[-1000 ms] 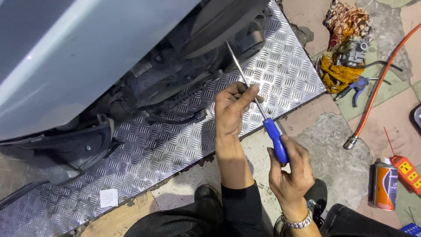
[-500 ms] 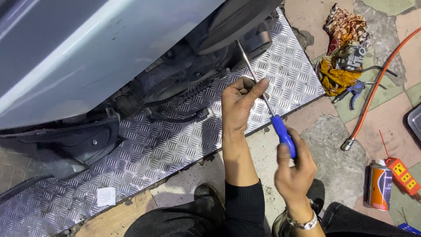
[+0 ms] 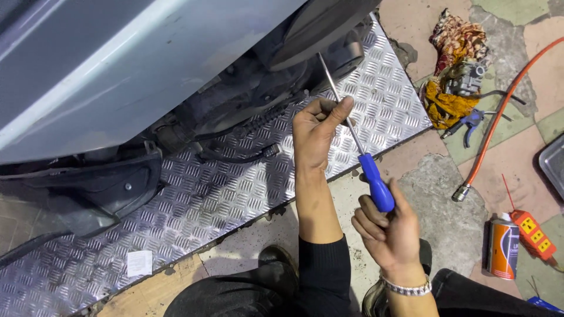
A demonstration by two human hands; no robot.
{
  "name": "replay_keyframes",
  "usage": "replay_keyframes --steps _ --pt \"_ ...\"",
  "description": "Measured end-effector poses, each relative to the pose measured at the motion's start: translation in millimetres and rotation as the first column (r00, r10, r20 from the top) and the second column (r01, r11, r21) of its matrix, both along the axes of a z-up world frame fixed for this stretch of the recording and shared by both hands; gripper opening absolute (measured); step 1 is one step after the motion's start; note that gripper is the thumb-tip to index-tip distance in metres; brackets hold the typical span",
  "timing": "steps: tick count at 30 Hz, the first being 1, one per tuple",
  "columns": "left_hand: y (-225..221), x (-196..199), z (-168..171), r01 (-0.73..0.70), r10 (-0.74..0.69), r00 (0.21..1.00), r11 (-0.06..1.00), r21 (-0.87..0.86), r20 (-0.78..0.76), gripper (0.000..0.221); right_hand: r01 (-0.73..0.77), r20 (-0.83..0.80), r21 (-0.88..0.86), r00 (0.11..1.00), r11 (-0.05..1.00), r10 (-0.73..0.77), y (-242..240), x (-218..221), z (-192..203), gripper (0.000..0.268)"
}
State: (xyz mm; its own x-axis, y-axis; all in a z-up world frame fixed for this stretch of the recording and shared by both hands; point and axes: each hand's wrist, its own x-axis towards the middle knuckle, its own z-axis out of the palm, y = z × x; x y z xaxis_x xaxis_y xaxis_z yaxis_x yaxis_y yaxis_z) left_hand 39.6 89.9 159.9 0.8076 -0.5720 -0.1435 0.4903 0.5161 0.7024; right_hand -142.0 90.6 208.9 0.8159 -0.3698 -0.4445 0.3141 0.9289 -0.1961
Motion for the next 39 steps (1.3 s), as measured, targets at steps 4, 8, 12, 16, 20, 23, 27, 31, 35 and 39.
replay_keyframes --steps 4,8,12,16,20,23,27,31,35,39 --pt "-2 -2 6 -0.023 0.023 1.000 1.000 0.014 -0.005 0.017 -0.427 -0.432 -0.893 0.717 0.144 -0.547 11 -6 -13 0.044" --pt "1 0 6 -0.037 0.037 0.999 0.991 0.130 0.000 0.024 0.052 -0.121 -0.174 0.990 0.983 -0.074 2 -7 -6 0.040" --pt "-3 0 3 -0.044 0.044 0.999 0.998 0.035 -0.007 0.017 -0.011 -0.207 -0.375 0.976 0.927 -0.072 5 -3 -2 0.038" --pt "-2 -2 3 -0.083 0.084 0.996 0.994 0.077 -0.008 0.021 -0.555 -0.488 -0.829 0.662 0.067 -0.568 10 0 0 0.040" --pt "-5 -2 9 -0.119 0.112 0.992 0.981 0.156 0.054 0.025 -0.037 -0.032 -0.024 0.999 0.999 0.036 -10 -10 -22 0.036" --pt "-14 -7 5 -0.238 0.197 0.968 0.920 0.312 0.157 0.025 -0.396 -0.576 -0.793 0.733 0.463 -0.360 1 -2 -7 0.058" --pt "-15 -6 5 -0.223 0.191 0.972 0.933 0.283 0.136 0.028 -0.523 -0.260 -0.826 0.685 -0.212 -0.680 7 -7 -25 0.034" --pt "-18 -5 4 -0.243 0.210 0.968 0.917 0.315 0.136 0.028 -0.029 -0.294 -0.510 0.945 0.860 -0.142 -4 -12 -27 0.041" --pt "-19 -6 4 -0.251 0.219 0.967 0.912 0.324 0.133 0.029 -0.497 -0.519 -0.850 0.732 0.175 -0.442 -2 -5 -1 0.034" --pt "-16 -6 6 -0.238 0.208 0.970 0.911 0.337 0.123 0.028 -0.653 -0.275 -0.697 0.624 -0.295 -0.731 5 10 -9 0.044"
